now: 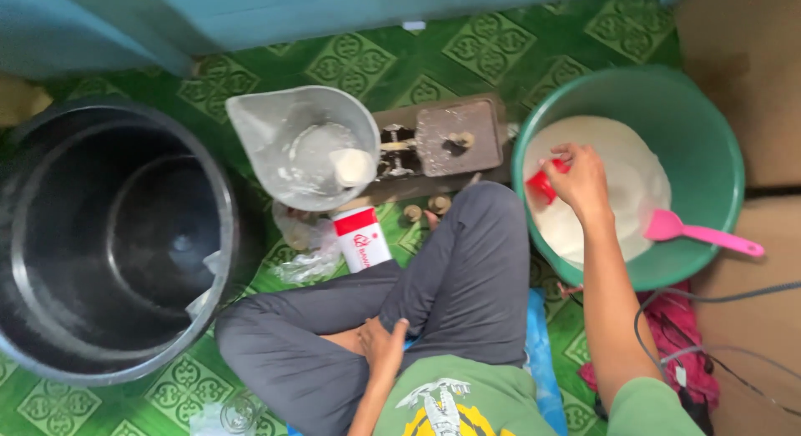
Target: A person scoops white powder into a container on a scale and then packages small white food items into plastic bags while sitting on the floor.
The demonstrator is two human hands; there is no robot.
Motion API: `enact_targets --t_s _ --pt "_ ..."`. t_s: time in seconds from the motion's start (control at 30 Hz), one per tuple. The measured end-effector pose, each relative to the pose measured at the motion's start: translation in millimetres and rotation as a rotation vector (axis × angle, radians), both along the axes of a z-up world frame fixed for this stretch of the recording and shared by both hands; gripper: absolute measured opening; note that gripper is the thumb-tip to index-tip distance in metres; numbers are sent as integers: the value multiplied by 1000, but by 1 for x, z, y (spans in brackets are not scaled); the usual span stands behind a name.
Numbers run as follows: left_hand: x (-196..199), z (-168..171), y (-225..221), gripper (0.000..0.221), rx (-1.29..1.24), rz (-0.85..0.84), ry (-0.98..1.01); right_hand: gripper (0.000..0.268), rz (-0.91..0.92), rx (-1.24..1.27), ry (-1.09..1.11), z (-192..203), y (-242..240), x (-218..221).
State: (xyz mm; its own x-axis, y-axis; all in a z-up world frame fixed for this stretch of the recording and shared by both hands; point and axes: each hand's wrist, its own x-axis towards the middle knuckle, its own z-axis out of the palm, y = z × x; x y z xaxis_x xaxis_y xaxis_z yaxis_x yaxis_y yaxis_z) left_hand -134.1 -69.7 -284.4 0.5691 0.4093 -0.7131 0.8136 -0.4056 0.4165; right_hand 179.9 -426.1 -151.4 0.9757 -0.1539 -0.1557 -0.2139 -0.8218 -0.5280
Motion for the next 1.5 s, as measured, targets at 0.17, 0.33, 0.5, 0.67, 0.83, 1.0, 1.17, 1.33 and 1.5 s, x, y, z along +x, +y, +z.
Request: enact_targets --t_s 0.17,0.33,0.5,0.67,0.83,1.0,1.17,1.33,1.5 --pt "32 30 -2 96 -48 521 155 81 75 -167 304 -36 -31 -12" --pt "59 63 -24 108 -93 853 251 89 184 -162 273 -59 -41 -20" --pt "54 14 -30 106 105 775 326 83 188 -39 211 -60 -47 -23" --pt "52 -12 -38 98 271 783 274 81 175 -14 178 -41 -50 -29" --pt "58 0 -45 90 285 751 229 72 73 82 120 -33 -65 -41" --pt "60 -24 -48 65 843 537 190 65 79 68 -96 -46 -83 -54" --pt "62 -24 -49 55 949 532 110 62 72 -11 -142 -28 -88 -62" --pt "60 -29 -48 56 967 551 40 63 112 -66 -221 -25 -95 -66" --pt "61 -26 -50 53 997 533 -5 58 -160 315 -148 -17 -94 -67"
